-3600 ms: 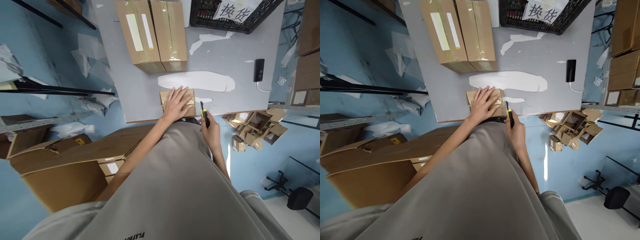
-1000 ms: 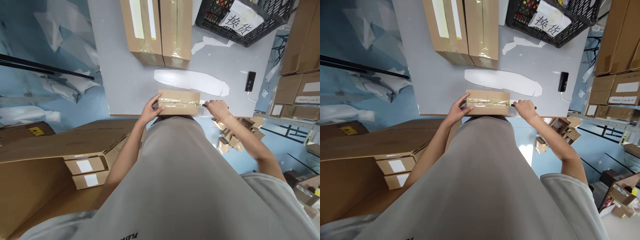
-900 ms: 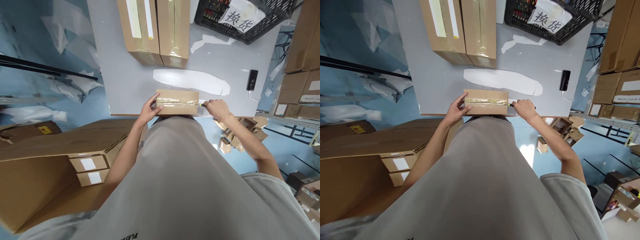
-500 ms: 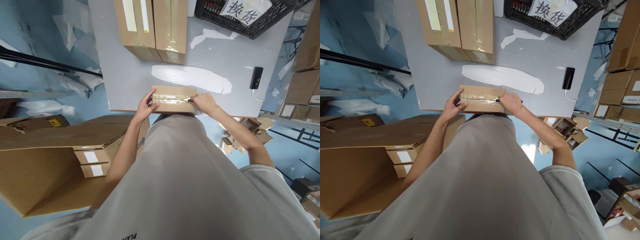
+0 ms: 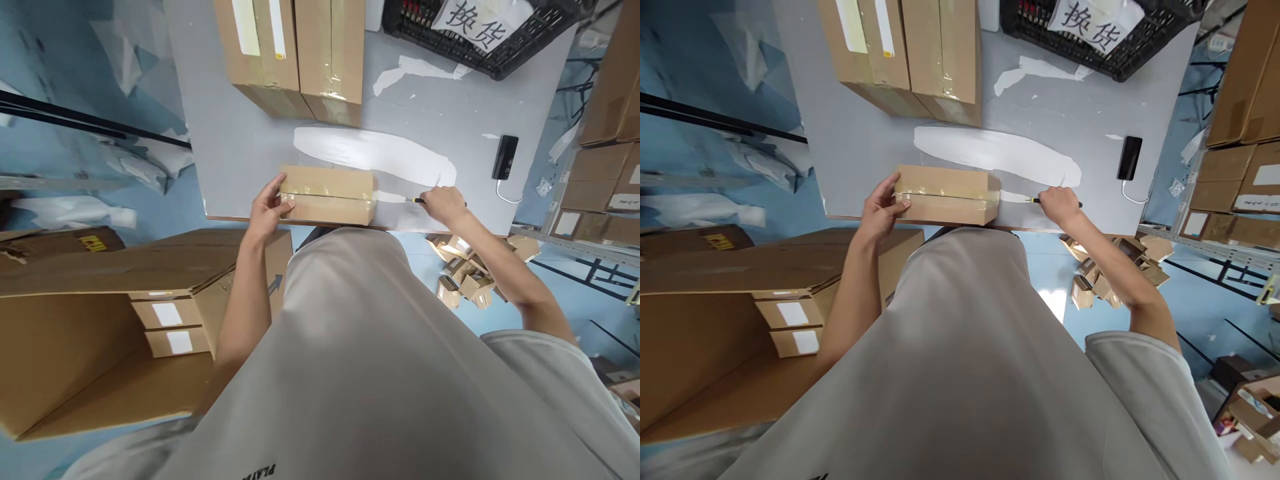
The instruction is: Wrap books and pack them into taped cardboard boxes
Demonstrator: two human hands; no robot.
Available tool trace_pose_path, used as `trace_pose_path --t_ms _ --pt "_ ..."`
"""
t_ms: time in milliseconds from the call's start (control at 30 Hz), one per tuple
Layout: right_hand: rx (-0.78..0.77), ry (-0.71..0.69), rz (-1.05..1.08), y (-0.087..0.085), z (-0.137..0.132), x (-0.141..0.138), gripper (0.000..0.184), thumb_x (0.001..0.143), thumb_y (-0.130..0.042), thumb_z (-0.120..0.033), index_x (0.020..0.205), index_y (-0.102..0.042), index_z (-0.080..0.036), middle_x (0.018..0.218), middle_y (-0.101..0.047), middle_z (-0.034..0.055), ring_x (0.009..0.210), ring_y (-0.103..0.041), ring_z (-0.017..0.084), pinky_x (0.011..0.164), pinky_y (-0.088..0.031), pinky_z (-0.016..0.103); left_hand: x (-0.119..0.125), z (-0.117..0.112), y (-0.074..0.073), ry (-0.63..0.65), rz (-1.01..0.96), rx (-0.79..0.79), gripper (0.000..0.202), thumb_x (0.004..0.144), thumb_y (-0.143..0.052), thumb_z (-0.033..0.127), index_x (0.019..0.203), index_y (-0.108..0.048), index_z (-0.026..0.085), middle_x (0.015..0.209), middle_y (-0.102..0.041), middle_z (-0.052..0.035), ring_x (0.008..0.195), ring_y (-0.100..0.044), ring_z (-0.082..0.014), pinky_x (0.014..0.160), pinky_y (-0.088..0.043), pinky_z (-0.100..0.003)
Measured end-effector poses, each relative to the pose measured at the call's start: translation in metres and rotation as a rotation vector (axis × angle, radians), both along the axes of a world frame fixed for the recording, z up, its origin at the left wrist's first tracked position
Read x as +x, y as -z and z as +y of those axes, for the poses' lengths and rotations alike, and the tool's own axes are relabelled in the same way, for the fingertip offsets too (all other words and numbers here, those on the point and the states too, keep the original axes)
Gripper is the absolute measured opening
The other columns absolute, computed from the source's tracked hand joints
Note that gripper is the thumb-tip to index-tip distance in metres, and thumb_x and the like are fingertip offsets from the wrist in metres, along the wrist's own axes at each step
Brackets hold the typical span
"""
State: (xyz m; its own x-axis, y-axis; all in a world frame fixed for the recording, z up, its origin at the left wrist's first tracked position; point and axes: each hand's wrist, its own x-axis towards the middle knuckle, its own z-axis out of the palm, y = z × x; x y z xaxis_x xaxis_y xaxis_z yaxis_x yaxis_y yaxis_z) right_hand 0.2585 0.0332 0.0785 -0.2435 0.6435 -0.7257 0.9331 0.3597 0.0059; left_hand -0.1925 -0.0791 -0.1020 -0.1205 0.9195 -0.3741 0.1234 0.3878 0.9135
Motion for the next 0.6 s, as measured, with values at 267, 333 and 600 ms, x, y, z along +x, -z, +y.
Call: trace_pose_path --t_ms 267,333,600 --pt "-0.166 0.949 0.674 0.074 -0.035 -0.046 0.045 0.092 -0.088 -0.061 0.098 -0.078 -0.017 0.065 -0.067 -0.0045 0.057 -0.064 0.016 0.058 -0.052 0.026 -0.057 -0.005 0.018 -0.141 0.026 -0.028 0.089 0.075 -0.089 0.067 0.154 -0.072 0.029 0.163 -0.068 -0.0148 0.135 -0.075 -0.0349 0.123 -0.06 -0.06" --pt "-0.238 1.118 0.802 0.089 -0.047 -0.081 0.051 0.083 -0.094 -0.063 0.097 -0.077 -0.017 0.06 -0.064 -0.0062 0.054 -0.061 0.013 0.055 -0.05 0.024 -0.064 -0.006 0.021 -0.148 0.065 -0.029 0.083 0.076 -0.087 0.058 0.151 -0.074 0.025 0.16 -0.07 -0.0165 0.127 -0.078 -0.0329 0.123 -0.059 -0.061" --pt "-0.017 1.348 0.971 0.059 -0.059 -0.118 0.064 0.07 -0.097 -0.071 0.096 -0.08 -0.015 0.052 -0.062 -0.0062 0.05 -0.057 0.011 0.051 -0.045 0.021 -0.05 0.008 0.02 0.006 0.108 -0.082 0.094 0.081 -0.084 0.038 0.169 -0.054 0.02 0.136 -0.08 -0.0173 0.131 -0.074 -0.0322 0.119 -0.06 -0.053"
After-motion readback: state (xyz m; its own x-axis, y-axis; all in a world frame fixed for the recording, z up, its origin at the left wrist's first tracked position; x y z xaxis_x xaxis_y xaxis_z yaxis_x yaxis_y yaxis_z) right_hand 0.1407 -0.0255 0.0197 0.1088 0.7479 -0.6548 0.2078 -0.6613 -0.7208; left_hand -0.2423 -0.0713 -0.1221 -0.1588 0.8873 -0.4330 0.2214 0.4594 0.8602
